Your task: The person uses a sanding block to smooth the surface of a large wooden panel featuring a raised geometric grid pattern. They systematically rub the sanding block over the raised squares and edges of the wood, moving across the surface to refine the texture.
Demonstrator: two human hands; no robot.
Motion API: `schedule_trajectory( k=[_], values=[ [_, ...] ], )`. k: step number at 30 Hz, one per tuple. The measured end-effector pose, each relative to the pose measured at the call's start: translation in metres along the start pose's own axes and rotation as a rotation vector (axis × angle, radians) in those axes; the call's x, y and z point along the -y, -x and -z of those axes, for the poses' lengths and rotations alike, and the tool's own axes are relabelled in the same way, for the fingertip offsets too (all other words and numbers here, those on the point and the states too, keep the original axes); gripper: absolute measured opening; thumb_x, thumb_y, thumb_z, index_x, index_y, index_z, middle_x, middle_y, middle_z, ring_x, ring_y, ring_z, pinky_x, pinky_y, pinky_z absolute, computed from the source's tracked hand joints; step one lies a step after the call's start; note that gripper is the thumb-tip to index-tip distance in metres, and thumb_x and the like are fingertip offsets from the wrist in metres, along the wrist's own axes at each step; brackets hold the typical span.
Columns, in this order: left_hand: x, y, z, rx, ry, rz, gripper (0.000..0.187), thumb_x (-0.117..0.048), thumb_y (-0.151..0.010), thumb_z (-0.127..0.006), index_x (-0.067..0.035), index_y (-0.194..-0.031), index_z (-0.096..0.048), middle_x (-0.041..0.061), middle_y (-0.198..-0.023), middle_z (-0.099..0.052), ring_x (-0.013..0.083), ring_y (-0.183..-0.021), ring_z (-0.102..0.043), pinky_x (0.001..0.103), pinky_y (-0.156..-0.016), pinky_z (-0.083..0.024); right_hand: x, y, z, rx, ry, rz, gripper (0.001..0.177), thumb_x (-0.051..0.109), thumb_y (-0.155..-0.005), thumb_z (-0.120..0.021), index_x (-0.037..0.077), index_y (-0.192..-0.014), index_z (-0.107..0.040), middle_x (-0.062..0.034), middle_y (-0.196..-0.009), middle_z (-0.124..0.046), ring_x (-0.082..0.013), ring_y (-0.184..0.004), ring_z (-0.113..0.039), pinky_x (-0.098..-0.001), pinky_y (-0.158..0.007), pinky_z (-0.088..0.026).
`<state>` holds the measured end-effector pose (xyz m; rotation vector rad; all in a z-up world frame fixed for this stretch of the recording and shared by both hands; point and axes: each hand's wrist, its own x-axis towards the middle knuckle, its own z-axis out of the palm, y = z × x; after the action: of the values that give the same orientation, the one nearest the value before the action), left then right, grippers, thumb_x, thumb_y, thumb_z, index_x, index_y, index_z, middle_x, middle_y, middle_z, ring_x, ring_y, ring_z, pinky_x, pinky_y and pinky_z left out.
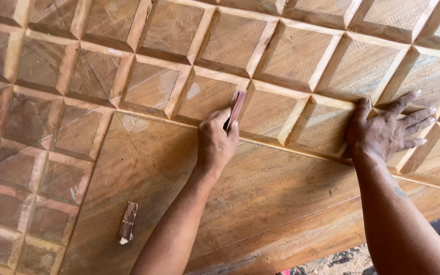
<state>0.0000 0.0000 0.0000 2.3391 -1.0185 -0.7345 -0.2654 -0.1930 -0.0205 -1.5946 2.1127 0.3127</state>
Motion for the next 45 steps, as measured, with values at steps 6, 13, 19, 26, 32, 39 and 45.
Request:
schedule_trajectory(
  k=[6, 13, 19, 26, 32, 39, 45],
  values=[
    [-0.016, 0.003, -0.003, 0.014, -0.173, -0.084, 0.019, -0.009, -0.096, -0.073, 0.006, -0.108, -0.071, 0.017, -0.099, -0.069, 0.0244, -0.077, -0.069, 0.032, -0.064, -0.061, 0.007, 0.007, 0.009, 0.027, 0.003, -0.016, 0.096, 0.066, -0.108, -0.045, 0.017, -0.175, 0.004, -0.0326, -0.174, 0.011, -0.0459, -0.163, 0.013, -0.0736, -0.129, 0.005],
    [-0.032, -0.014, -0.026, -0.231, -0.334, -0.354, 0.004, -0.001, -0.094, -0.067, 0.002, -0.091, -0.068, 0.016, -0.089, -0.065, 0.0305, -0.083, -0.066, 0.043, -0.078, -0.056, 0.001, 0.004, 0.005, 0.045, 0.037, -0.037, 0.1, 0.073, -0.107, -0.042, 0.018, -0.176, 0.006, -0.0335, -0.175, 0.015, -0.0472, -0.165, 0.013, -0.0737, -0.13, 0.004],
    [-0.024, -0.006, -0.031, -0.158, -0.309, -0.319, 0.008, 0.0, -0.099, -0.063, 0.005, -0.104, -0.067, 0.017, -0.092, -0.065, 0.0272, -0.085, -0.064, 0.04, -0.078, -0.056, 0.004, 0.0, 0.007, 0.029, 0.027, -0.038, 0.097, 0.07, -0.109, -0.044, 0.019, -0.176, 0.006, -0.0331, -0.175, 0.015, -0.0463, -0.166, 0.013, -0.0746, -0.13, 0.003],
    [-0.019, 0.01, -0.027, -0.232, -0.353, -0.361, 0.02, -0.005, -0.098, -0.067, 0.007, -0.114, -0.067, 0.016, -0.095, -0.066, 0.0255, -0.085, -0.061, 0.039, -0.076, -0.056, 0.009, -0.001, 0.006, 0.01, 0.013, 0.008, 0.099, 0.067, -0.108, -0.048, 0.016, -0.174, 0.004, -0.0344, -0.174, 0.012, -0.0463, -0.164, 0.012, -0.0744, -0.128, 0.002],
    [-0.021, -0.018, -0.057, -0.342, -0.308, -0.383, 0.021, -0.007, -0.095, -0.068, 0.006, -0.112, -0.069, 0.017, -0.097, -0.068, 0.0265, -0.087, -0.062, 0.039, -0.075, -0.055, 0.005, 0.004, 0.004, 0.018, 0.02, -0.012, 0.098, 0.07, -0.108, -0.047, 0.017, -0.175, 0.003, -0.0335, -0.175, 0.01, -0.0453, -0.163, 0.012, -0.0729, -0.129, 0.003],
    [-0.019, -0.012, -0.057, -0.359, -0.317, -0.364, 0.014, -0.008, -0.099, -0.071, 0.003, -0.109, -0.071, 0.013, -0.096, -0.068, 0.0239, -0.083, -0.061, 0.041, -0.075, -0.054, 0.007, 0.002, 0.004, 0.008, 0.022, -0.019, 0.097, 0.066, -0.107, -0.048, 0.015, -0.173, 0.001, -0.0339, -0.174, 0.011, -0.046, -0.162, 0.013, -0.0732, -0.126, 0.003],
    [-0.016, 0.016, -0.04, -0.391, -0.307, -0.376, 0.021, -0.007, -0.097, -0.067, 0.004, -0.114, -0.07, 0.01, -0.097, -0.068, 0.0224, -0.087, -0.062, 0.039, -0.082, -0.05, 0.005, 0.003, 0.005, -0.012, -0.045, 0.01, 0.1, 0.065, -0.105, -0.051, 0.013, -0.173, 0.0, -0.0356, -0.172, 0.011, -0.0461, -0.162, 0.013, -0.0735, -0.126, 0.003]
  ],
)
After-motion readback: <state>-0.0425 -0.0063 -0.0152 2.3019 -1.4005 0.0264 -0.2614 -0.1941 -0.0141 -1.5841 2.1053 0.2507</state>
